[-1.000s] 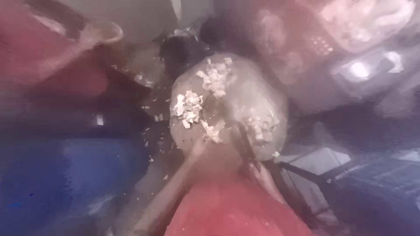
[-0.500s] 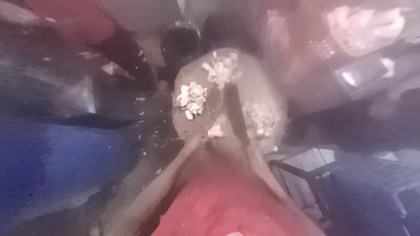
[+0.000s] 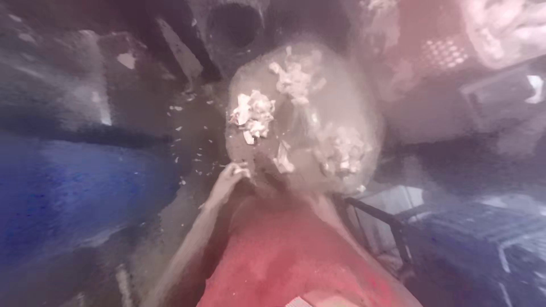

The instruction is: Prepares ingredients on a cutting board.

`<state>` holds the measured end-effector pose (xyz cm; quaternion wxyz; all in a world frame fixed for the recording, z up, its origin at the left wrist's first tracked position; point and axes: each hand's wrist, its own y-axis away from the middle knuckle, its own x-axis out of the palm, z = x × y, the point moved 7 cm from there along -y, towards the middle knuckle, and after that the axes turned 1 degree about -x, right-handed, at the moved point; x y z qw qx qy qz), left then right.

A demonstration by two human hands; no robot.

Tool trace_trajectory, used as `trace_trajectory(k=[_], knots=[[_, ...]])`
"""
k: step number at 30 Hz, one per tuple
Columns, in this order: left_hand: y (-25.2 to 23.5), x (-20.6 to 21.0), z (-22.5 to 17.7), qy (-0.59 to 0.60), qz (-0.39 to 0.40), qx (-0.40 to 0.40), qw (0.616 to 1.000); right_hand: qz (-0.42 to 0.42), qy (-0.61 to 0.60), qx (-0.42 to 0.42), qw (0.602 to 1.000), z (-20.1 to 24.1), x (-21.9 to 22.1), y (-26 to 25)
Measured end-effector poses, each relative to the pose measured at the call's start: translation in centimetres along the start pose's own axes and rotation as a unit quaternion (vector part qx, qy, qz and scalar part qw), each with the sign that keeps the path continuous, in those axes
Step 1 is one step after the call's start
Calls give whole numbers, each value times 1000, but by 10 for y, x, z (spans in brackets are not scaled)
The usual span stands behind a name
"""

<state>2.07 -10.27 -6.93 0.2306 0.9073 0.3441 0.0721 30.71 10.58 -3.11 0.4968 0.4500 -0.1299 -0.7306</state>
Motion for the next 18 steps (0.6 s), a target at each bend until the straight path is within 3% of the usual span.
trace_trajectory(k=[2, 3, 6, 8, 9, 12, 14, 16, 18], knots=[[6, -40, -8, 89, -54, -10, 995, -33, 22, 34, 999, -23, -17, 6], [5, -56, -11, 56, -75, -30, 995, -44, 26, 43, 998, -42, -21, 4], [-18, -70, -24, -241, -45, -100, 964, -50, -3, 58, 997, -94, -21, -4], [-42, -45, -52, -377, 34, -85, 922, -54, -32, 55, 997, -106, -17, -7], [-54, -22, -77, -388, 55, -46, 919, -52, -39, 65, 996, -107, -13, -7], [-73, 61, -179, -214, 27, 107, 971, -65, -67, 90, 992, -100, -9, -4], [-77, 99, -217, -177, -1, 140, 974, -68, -109, 103, 986, -85, -13, 5], [-86, 125, -222, -261, 4, 161, 952, -81, -112, 82, 987, -83, -11, 8], [-94, 149, -194, -378, 80, 155, 909, -91, -134, 65, 985, -82, -13, 10]])
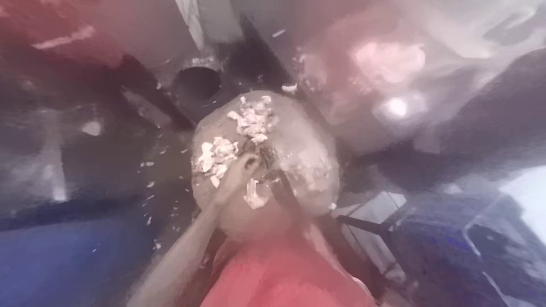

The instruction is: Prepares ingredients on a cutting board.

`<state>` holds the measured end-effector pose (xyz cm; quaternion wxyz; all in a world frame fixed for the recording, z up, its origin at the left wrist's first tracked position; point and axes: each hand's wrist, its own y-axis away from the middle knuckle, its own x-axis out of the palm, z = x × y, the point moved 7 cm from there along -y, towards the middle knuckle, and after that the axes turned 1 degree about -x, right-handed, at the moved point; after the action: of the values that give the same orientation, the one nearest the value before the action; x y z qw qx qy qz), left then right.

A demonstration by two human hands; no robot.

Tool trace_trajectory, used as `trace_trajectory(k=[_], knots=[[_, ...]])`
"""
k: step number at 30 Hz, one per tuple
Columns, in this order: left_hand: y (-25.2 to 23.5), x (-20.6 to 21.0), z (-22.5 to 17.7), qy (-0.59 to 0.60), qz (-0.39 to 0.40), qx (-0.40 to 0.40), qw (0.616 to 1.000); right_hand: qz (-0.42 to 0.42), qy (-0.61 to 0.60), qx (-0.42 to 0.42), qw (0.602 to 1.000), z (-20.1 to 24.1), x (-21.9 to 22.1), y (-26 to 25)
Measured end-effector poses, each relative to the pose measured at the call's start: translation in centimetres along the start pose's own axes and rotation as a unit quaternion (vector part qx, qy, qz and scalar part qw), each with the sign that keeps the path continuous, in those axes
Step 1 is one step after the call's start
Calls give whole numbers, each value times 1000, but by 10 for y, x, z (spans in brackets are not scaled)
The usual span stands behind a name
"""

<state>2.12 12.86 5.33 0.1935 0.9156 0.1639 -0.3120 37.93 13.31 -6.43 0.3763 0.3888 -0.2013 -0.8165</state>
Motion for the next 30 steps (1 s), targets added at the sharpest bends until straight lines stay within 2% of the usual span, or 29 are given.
trace_trajectory(k=[2, 4, 6, 7, 8, 9, 12, 15, 17, 18, 20, 22, 23, 25, 27, 29, 30], knots=[[13, 46, 11, -106, 121, -6, 987, -3, -9, -2, 1000, -10, 3, -5], [53, 77, 0, -168, 250, -44, 953, -9, -22, 9, 1000, -24, 12, -9], [84, 103, 10, -248, 298, -94, 917, -17, -45, 23, 999, -28, 15, -9], [92, 115, 22, -293, 292, -104, 904, -15, -40, 25, 999, -27, 14, -8], [91, 127, 52, -312, 141, 2, 939, -9, -34, 25, 999, -25, 12, -8], [86, 133, 73, -304, 115, 19, 946, -1, -34, 24, 999, -23, 12, -8], [69, 112, 80, -291, 145, -46, 945, 14, -4, 13, 1000, -20, 10, -10], [63, 99, 84, -268, 129, -38, 954, 12, 39, 2, 999, -20, 9, -9], [72, 105, 80, -247, 150, -39, 956, 7, 54, 4, 999, -19, 8, -7], [78, 108, 81, -227, 136, -46, 963, 11, 43, 4, 999, -14, 7, -6], [87, 108, 89, -86, 59, -105, 989, 4, 9, -7, 1000, -9, 10, -5], [96, 99, 82, 38, 7, -159, 987, -20, 0, -29, 999, -14, 10, -8], [94, 98, 82, 74, -3, -157, 985, -30, 3, -38, 999, -18, 9, -11], [85, 97, 86, 50, 6, -135, 990, -48, 17, -43, 998, -21, 7, -12], [80, 78, 88, -2, 12, -138, 990, -31, 33, -52, 998, -24, 11, -18], [94, 58, 90, 142, -11, -139, 980, -14, 46, -61, 997, -35, 19, -21], [101, 55, 95, 252, -31, -133, 958, -17, 41, -66, 997, -36, 17, -21]])
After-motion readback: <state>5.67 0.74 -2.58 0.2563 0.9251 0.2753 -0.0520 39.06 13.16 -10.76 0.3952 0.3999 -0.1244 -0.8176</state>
